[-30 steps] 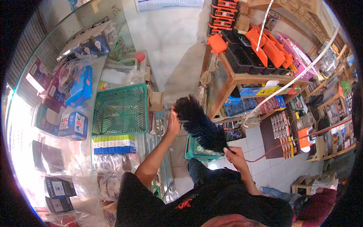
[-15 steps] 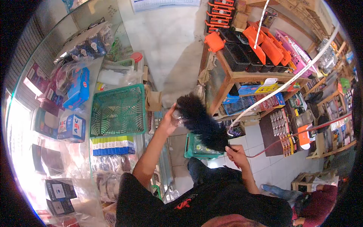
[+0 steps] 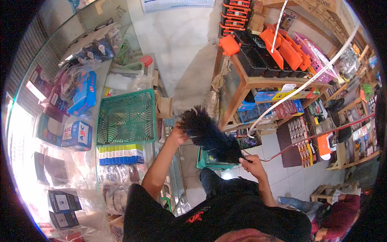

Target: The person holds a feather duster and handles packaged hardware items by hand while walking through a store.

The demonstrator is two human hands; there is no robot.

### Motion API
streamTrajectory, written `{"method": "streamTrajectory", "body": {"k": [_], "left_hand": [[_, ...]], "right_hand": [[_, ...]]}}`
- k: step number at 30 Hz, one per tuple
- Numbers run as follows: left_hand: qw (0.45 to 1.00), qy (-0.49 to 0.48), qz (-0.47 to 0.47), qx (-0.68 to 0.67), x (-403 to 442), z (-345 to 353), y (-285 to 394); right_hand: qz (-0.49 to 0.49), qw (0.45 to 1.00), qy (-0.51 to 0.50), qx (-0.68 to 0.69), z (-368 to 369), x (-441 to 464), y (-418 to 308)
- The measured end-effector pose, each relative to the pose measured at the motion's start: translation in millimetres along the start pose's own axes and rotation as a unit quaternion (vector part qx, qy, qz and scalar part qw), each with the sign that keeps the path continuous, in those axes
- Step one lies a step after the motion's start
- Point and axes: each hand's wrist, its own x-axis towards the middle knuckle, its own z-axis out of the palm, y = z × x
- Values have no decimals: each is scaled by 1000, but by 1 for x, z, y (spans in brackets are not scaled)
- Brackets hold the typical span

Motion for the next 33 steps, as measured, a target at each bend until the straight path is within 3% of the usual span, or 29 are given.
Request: {"method": "streamTrajectory", "body": {"k": [3,4,7,11,13,14,17,18,21,22,23,25,27,28,31,32,33], "left_hand": [[989,-139,-10,46,5,-12,9],[986,-153,-22,64,6,-14,11],[999,-29,30,4,-9,12,0],[982,-176,-22,57,15,-24,6],[1000,-17,-6,-14,-7,8,0],[1000,-28,-1,9,-9,3,0],[925,-370,-83,-36,31,-38,6],[951,-301,-61,26,33,-40,6],[1000,7,16,-2,-32,32,3],[998,-34,20,45,8,-6,-2],[963,-263,-6,58,28,-33,5],[963,-255,6,85,19,-21,7],[998,-53,22,-15,-3,9,-3],[997,-73,17,-24,-3,10,-1],[978,-165,-8,127,9,-15,8],[977,-186,1,102,17,-20,4],[987,-138,17,75,9,-9,1]], "right_hand": [[17,1000,-7,-6,0,-3,-7],[25,1000,-7,-8,0,-5,-13],[0,999,-43,-26,-5,0,4],[20,1000,-9,10,2,-5,-10],[-16,999,-47,11,-3,1,8],[-8,999,-29,21,-2,0,8],[14,999,-4,44,4,-6,-5],[18,999,-16,48,0,-3,9],[1,1000,-11,25,0,-4,10],[-10,1000,-3,10,1,-5,8],[6,999,-8,32,0,-5,8],[36,996,-18,77,-2,-5,9],[31,998,-25,55,-5,-6,10],[28,998,-27,45,-6,-7,9],[35,996,-9,84,1,-10,1],[32,997,-21,71,-2,-9,7],[30,997,-33,57,-6,-6,18]]}}
